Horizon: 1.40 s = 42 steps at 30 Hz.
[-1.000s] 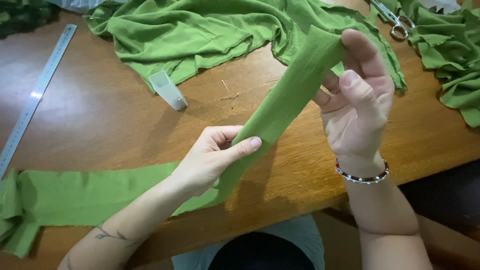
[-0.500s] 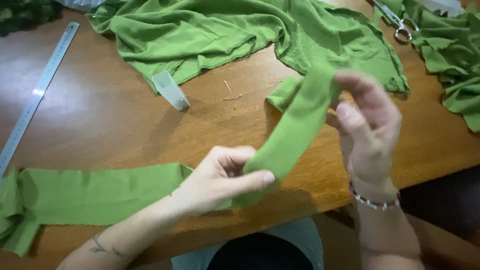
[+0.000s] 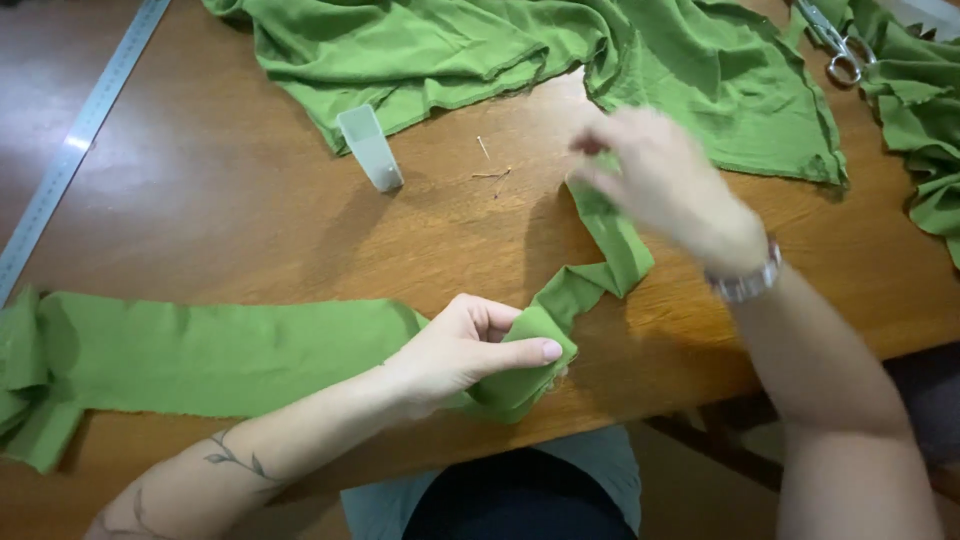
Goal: The person is preparing a long strip of green fabric by folding it lengthwise and pinning the fold at regular intervals on a wooden work surface.
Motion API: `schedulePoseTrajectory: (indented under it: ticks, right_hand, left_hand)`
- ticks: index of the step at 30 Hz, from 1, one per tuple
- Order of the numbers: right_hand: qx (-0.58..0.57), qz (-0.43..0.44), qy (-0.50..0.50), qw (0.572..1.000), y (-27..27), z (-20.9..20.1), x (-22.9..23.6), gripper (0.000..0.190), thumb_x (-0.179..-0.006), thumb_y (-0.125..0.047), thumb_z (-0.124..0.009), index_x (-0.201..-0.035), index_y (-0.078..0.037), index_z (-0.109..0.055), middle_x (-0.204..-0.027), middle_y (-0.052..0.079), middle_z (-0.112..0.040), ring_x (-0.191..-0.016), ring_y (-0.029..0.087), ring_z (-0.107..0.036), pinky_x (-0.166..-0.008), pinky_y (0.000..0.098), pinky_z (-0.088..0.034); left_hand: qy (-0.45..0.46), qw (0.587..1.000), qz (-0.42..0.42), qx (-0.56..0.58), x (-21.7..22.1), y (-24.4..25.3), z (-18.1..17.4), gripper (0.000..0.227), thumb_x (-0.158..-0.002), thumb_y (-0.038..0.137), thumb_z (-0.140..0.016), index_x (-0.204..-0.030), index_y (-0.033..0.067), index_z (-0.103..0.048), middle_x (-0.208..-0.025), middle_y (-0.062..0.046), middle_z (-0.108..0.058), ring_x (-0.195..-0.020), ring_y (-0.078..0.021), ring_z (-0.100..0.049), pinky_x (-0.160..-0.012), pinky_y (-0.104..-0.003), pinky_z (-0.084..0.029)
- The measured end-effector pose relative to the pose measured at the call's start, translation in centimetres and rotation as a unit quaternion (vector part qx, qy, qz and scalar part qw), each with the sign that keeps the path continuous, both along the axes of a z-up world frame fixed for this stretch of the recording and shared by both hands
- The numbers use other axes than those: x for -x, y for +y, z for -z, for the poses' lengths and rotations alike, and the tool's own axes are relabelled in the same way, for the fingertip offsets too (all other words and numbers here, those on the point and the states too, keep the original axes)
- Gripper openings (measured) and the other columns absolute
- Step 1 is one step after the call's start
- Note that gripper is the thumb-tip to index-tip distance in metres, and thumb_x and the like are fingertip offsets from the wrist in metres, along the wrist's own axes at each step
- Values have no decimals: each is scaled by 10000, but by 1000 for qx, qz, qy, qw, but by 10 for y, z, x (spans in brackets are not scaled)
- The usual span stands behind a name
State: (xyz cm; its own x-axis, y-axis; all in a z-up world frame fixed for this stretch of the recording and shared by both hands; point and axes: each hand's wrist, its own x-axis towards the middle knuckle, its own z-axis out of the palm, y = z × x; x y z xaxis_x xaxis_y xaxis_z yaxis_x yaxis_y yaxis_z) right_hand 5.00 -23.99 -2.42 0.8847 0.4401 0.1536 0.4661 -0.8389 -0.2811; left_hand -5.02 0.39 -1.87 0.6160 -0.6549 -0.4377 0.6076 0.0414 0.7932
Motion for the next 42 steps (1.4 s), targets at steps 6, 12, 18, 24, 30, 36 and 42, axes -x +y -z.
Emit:
schedulePoseTrajectory:
  ticks: [6,12,18,24,30,36,42]
  right_hand:
    - [143,89,177,970,-6,12,-61,184,-831,-229,-798,-960,-116,-732,-913,97,-717,-917,312,-634,-724,458,-483]
    - [183,54,177,966,-12,23,-51,129,-946,-112,-548,-934,-69,-669,-907,116,-612,-834,327,-573,-689,446,-446]
    - [37,33,65,997,-11,19,-33,191,-1057,24,-430,-991,-29,-602,-899,108,-667,-787,288,-575,-674,433,-427]
    - [-158,-15,-120,980,-11,-1,1,79,-1117,201,-549,-1147,128,-549,-1024,230,-623,-901,311,-612,-819,361,-549]
    - [-238,-33,-61,969,26,-25,90,108,-1012,202,-664,-1021,99,-696,-944,214,-717,-869,272,-705,-794,304,-603]
    - [-285,47,-51,956,59,-16,133,120,-910,92,-760,-1013,67,-703,-981,191,-721,-867,236,-695,-804,306,-565]
    - [-291,62,-30,954,67,-15,133,102,-886,125,-749,-933,45,-707,-886,148,-701,-722,168,-643,-687,256,-525]
  left_hand:
    - [48,998,-9,29,-9,8,7,235,-837,140,-761,-1004,-25,-779,-880,-141,-780,-722,-161,-713,-676,-265,-597]
    - [-3,996,-57,64,-23,16,3,203,-865,146,-737,-957,-32,-769,-879,-121,-778,-762,-153,-702,-740,-272,-574]
    - [-24,994,-85,63,-26,17,-1,241,-845,143,-742,-992,-48,-762,-855,-148,-766,-745,-171,-700,-728,-293,-599]
    - [-77,993,-83,38,-23,18,-9,210,-843,137,-750,-987,-14,-772,-816,-108,-760,-734,-139,-692,-705,-254,-582]
    - [-132,982,-105,80,-20,18,5,250,-866,90,-757,-1090,-22,-751,-959,-56,-767,-787,-59,-646,-680,-193,-554]
    - [-236,965,-94,69,-23,19,9,261,-910,96,-724,-1152,-1,-717,-1064,-67,-757,-924,-79,-667,-831,-210,-579]
    - [-254,963,-87,34,-20,19,12,255,-935,105,-708,-1170,10,-729,-888,42,-686,-739,-20,-525,-642,-185,-479]
